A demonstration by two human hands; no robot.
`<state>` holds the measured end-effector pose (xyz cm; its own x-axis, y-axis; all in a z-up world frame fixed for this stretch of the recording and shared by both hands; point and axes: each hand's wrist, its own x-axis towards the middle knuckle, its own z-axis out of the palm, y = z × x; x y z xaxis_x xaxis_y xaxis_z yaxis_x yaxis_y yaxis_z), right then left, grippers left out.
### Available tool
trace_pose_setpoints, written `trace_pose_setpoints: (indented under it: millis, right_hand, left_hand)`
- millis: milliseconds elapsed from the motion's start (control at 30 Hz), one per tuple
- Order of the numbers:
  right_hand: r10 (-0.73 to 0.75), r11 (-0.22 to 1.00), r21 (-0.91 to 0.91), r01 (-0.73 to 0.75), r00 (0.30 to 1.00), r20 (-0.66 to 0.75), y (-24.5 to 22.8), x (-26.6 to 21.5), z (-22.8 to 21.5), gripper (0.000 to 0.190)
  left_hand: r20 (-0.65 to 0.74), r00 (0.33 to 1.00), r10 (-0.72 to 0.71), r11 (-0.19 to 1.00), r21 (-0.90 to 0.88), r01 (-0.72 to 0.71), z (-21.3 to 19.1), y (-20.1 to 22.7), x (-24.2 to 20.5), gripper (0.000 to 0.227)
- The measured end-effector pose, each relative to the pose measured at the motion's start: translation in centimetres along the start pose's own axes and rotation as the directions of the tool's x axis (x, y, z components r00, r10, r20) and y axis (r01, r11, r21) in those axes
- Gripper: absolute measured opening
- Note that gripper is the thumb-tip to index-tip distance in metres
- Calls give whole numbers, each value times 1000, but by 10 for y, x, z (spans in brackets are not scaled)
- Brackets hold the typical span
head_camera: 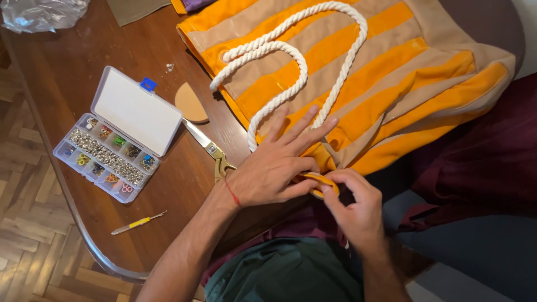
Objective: Installing metal grommets onto a striped fabric bag using a hand punch tool
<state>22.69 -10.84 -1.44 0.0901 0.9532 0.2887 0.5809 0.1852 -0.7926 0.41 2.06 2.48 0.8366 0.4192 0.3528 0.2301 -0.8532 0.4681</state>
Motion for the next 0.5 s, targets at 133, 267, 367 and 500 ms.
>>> trace_pose_setpoints:
  millis: [133, 267, 367, 500]
  right_hand:
    - [332, 931, 67, -360, 906, 264, 20, 12, -17, 25]
    - [273, 906, 229, -357, 904, 329, 40, 15, -19, 23]
    - [214, 917, 262, -300, 926, 310, 50, 12, -18, 20]
    - [236, 972, -64, -227, 950, 205, 18, 22, -25, 19]
  left_hand:
    - [75, 997, 13, 975, -224, 4, -2, -11, 7, 39]
    - [21, 1000, -19, 961, -277, 24, 11, -17, 8, 32]
    - [-3, 998, -66, 968, -241, 63, 21, -17, 4, 29]
    - [-87, 993, -76, 982, -178, 60, 46, -19, -5, 32]
